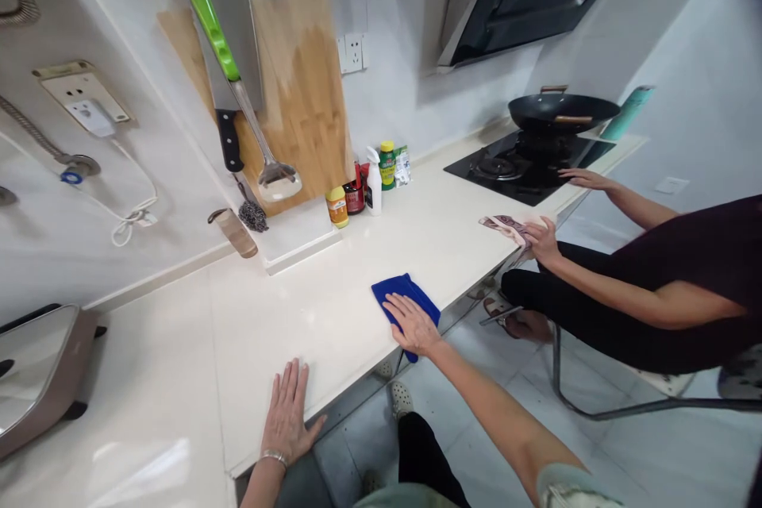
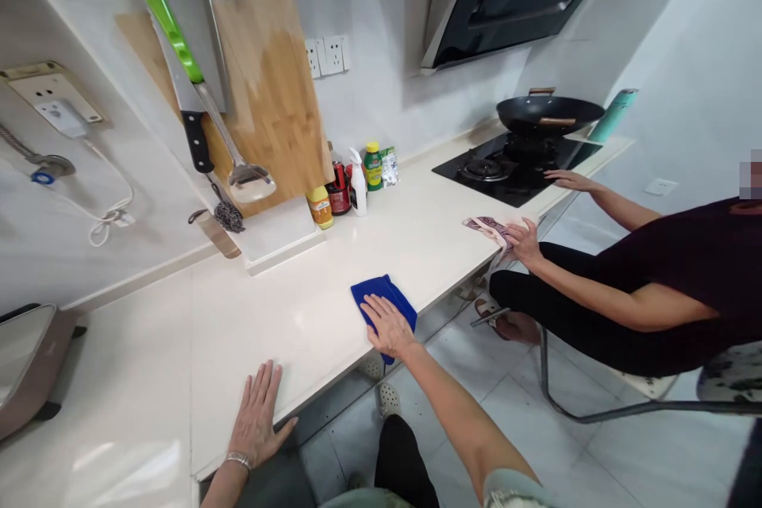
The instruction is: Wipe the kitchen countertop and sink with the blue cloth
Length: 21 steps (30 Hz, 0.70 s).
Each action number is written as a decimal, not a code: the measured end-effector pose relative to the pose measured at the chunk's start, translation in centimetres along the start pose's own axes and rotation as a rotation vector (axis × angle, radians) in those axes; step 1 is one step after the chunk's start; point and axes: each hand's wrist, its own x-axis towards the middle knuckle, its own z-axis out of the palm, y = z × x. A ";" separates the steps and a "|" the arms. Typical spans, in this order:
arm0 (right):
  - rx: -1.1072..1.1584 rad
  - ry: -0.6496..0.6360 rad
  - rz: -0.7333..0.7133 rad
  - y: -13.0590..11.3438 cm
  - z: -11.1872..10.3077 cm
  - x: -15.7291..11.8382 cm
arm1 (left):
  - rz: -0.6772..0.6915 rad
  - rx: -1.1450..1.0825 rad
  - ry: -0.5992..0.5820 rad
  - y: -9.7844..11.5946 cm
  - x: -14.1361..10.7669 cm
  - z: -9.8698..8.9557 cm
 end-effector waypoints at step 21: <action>-0.320 -0.134 0.481 15.0 -1.3 0.8 | -0.040 -0.062 -0.065 0.0 0.6 -0.5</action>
